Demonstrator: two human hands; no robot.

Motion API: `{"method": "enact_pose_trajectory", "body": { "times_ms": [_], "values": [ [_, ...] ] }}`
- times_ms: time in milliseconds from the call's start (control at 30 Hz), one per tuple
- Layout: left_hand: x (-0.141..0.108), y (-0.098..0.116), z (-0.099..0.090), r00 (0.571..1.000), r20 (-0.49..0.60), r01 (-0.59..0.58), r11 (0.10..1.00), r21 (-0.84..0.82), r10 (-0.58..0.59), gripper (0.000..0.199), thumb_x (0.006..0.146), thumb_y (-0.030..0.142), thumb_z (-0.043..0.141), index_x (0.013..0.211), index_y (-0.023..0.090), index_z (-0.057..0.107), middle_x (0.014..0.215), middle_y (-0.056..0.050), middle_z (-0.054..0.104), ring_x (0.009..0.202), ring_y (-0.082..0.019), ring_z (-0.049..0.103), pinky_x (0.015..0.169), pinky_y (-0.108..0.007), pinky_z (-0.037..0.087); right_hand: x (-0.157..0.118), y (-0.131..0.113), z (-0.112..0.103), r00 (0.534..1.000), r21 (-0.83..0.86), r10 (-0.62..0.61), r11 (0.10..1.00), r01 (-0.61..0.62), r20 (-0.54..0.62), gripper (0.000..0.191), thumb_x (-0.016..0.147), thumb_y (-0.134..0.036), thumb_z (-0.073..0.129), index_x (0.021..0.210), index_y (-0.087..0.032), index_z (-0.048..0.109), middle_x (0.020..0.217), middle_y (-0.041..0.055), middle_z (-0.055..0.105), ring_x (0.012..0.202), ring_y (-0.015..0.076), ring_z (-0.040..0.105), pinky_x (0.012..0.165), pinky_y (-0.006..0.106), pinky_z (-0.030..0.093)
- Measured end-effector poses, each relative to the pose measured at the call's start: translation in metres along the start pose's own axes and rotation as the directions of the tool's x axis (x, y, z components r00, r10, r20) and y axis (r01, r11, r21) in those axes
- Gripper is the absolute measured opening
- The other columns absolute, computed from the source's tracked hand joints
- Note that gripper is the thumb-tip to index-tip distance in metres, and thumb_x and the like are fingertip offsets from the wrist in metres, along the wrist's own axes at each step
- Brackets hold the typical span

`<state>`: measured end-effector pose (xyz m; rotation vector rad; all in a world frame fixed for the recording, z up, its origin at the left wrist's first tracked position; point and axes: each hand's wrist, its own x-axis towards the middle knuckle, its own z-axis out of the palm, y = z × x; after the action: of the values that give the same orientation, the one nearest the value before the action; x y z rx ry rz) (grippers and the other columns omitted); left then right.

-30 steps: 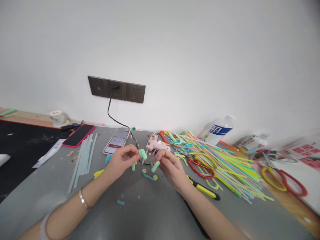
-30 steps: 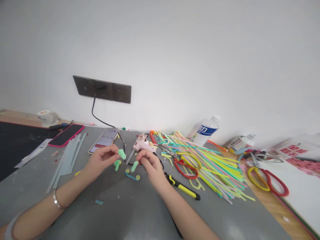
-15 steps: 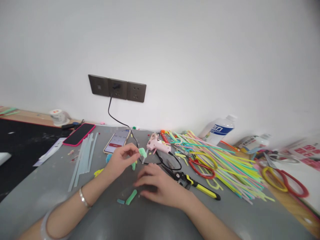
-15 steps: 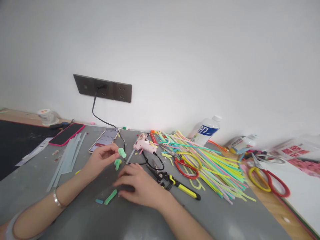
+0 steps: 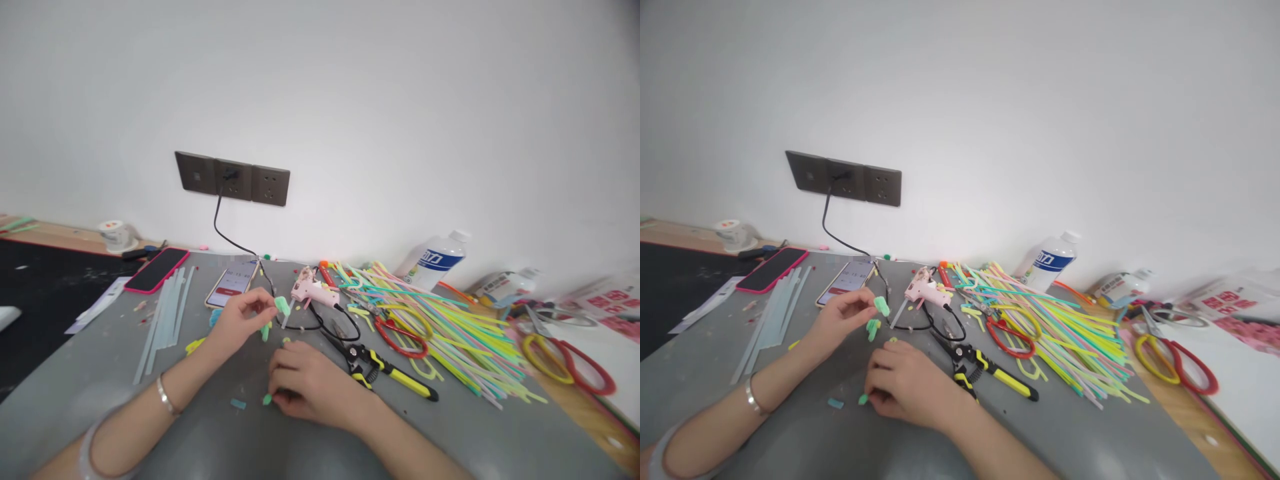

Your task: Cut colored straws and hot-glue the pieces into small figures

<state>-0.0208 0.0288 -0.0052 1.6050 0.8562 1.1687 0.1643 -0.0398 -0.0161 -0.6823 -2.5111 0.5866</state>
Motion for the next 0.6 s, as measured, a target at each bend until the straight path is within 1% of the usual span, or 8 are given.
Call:
{"method": "enact_pose_trajectory", "body": {
  "times_ms": [67, 100, 133, 200, 300, 367, 433, 600],
  "values": [
    [0.0, 0.0, 0.0, 1.0, 0.009, -0.001, 1.0, 0.008, 0.001, 0.024, 0.079, 0.038, 0.072, 0.071, 0.017, 0.064, 0.07, 0.0, 0.057, 0.066, -0.014, 0.053, 0.064, -0.025, 0.043, 0.0, 0.004, -0.003, 0.989, 0.213, 0.094, 0.975, -0.068, -0.115, 0.014, 0.081, -0.007, 0.06, 0.084, -0.019, 0.064, 0.088, 0.003, 0.065, 0.08, 0.0146, 0.059, 0.071, 0.025, 0.046],
    [0.0, 0.0, -0.001, 1.0, 0.013, -0.001, 1.0, 0.014, 0.001, 0.024, 0.08, 0.038, 0.071, 0.071, 0.017, 0.064, 0.07, 0.0, 0.057, 0.067, -0.014, 0.053, 0.064, -0.025, 0.043, 0.0, 0.007, -0.004, 0.97, 0.319, 0.169, 0.942, -0.106, -0.175, 0.013, 0.08, -0.007, 0.06, 0.083, -0.019, 0.063, 0.086, 0.0028, 0.064, 0.076, 0.0138, 0.059, 0.067, 0.023, 0.046],
    [0.0, 0.0, -0.001, 1.0, 0.016, -0.002, 1.0, 0.018, 0.002, 0.023, 0.08, 0.037, 0.071, 0.071, 0.017, 0.064, 0.07, 0.0, 0.057, 0.067, -0.014, 0.053, 0.065, -0.025, 0.043, 0.0, 0.011, -0.006, 0.939, 0.417, 0.255, 0.898, -0.142, -0.23, 0.01, 0.081, -0.01, 0.061, 0.083, -0.019, 0.063, 0.084, 0.0025, 0.063, 0.072, 0.013, 0.058, 0.063, 0.022, 0.046],
    [0.001, -0.001, -0.001, 1.0, 0.013, -0.004, 1.0, 0.024, 0.004, 0.023, 0.08, 0.037, 0.071, 0.071, 0.017, 0.064, 0.07, 0.0, 0.057, 0.067, -0.014, 0.054, 0.065, -0.026, 0.044, 0.0, 0.019, -0.007, 0.848, 0.605, 0.441, 0.773, -0.192, -0.294, 0.005, 0.082, -0.021, 0.065, 0.08, -0.02, 0.061, 0.078, 0.0008, 0.061, 0.062, 0.0113, 0.056, 0.056, 0.022, 0.045],
    [0.0, 0.0, -0.001, 1.0, 0.02, -0.009, 0.999, 0.049, 0.008, 0.02, 0.081, 0.034, 0.069, 0.071, 0.018, 0.063, 0.07, 0.0, 0.057, 0.068, -0.015, 0.054, 0.066, -0.027, 0.044, 0.001, 0.03, -0.008, 0.728, 0.819, 0.636, 0.543, -0.187, -0.255, 0.024, 0.08, -0.039, 0.073, 0.078, -0.02, 0.057, 0.067, -0.0024, 0.059, 0.053, 0.0109, 0.055, 0.051, 0.023, 0.048],
    [0.0, 0.0, -0.001, 0.999, 0.042, -0.024, 0.996, 0.09, 0.02, 0.016, 0.082, 0.03, 0.066, 0.071, 0.018, 0.063, 0.069, 0.0, 0.058, 0.068, -0.015, 0.054, 0.065, -0.027, 0.043, 0.001, 0.034, -0.007, 0.691, 0.887, 0.686, 0.439, -0.144, -0.228, 0.031, 0.076, -0.044, 0.076, 0.077, -0.02, 0.058, 0.063, -0.0033, 0.06, 0.052, 0.0115, 0.057, 0.052, 0.024, 0.049],
    [-0.002, 0.001, -0.001, 0.997, 0.071, -0.049, 0.99, 0.133, 0.04, 0.014, 0.082, 0.026, 0.063, 0.071, 0.018, 0.063, 0.069, 0.0, 0.058, 0.069, -0.015, 0.055, 0.065, -0.026, 0.042, 0.002, 0.035, -0.007, 0.674, 0.921, 0.707, 0.377, -0.101, -0.215, 0.032, 0.074, -0.045, 0.08, 0.076, -0.019, 0.061, 0.063, -0.003, 0.062, 0.054, 0.0117, 0.059, 0.053, 0.023, 0.05],
    [-0.004, 0.003, 0.001, 0.99, 0.132, -0.081, 0.973, 0.215, 0.053, 0.012, 0.084, 0.022, 0.06, 0.073, 0.018, 0.062, 0.073, 0.001, 0.058, 0.07, -0.014, 0.055, 0.066, -0.026, 0.041, 0.003, 0.033, -0.009, 0.654, 0.948, 0.732, 0.312, -0.07, -0.192, 0.032, 0.069, -0.043, 0.085, 0.074, -0.018, 0.065, 0.06, -0.0025, 0.064, 0.054, 0.0108, 0.058, 0.054, 0.022, 0.047]
  ]
}}
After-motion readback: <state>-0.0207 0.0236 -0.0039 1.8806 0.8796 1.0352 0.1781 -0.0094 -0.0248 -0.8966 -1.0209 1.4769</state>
